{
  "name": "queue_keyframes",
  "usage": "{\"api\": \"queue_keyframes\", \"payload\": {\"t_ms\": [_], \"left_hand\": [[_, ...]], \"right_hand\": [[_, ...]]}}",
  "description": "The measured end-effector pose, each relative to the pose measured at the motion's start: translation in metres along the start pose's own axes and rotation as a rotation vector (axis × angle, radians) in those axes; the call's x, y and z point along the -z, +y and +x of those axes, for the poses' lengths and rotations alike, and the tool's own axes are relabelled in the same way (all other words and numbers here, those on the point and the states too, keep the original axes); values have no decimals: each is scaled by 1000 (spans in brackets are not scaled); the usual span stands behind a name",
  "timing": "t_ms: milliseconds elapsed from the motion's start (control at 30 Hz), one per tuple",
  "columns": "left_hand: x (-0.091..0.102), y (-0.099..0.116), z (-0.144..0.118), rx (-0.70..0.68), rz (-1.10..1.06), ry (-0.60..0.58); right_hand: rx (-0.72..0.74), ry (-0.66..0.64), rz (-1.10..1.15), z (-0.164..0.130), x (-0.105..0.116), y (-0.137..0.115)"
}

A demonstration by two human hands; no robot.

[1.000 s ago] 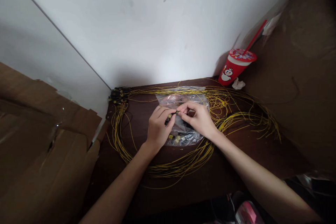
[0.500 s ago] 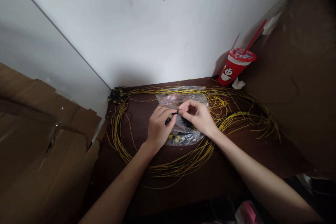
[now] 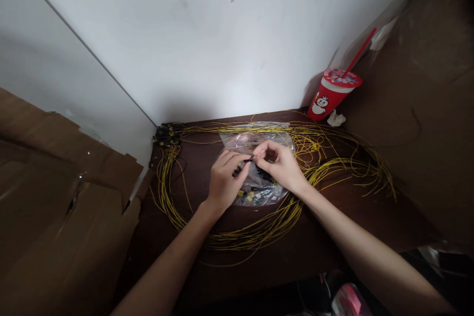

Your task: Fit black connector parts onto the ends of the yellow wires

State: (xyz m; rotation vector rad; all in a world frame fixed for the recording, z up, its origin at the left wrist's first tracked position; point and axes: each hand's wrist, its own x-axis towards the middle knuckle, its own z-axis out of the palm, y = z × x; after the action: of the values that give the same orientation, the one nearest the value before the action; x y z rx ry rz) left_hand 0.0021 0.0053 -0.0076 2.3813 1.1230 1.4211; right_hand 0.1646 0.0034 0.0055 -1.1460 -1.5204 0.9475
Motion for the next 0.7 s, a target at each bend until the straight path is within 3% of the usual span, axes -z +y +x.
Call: {"api": "queue_keyframes", "payload": {"t_ms": [400, 700], "left_hand": [[2, 3, 3, 88, -114, -7], [1, 2, 1, 65, -104, -11]], "right_hand": [[-243, -48, 315, 5, 0, -4], [-109, 11, 158, 1, -3, 1]]}}
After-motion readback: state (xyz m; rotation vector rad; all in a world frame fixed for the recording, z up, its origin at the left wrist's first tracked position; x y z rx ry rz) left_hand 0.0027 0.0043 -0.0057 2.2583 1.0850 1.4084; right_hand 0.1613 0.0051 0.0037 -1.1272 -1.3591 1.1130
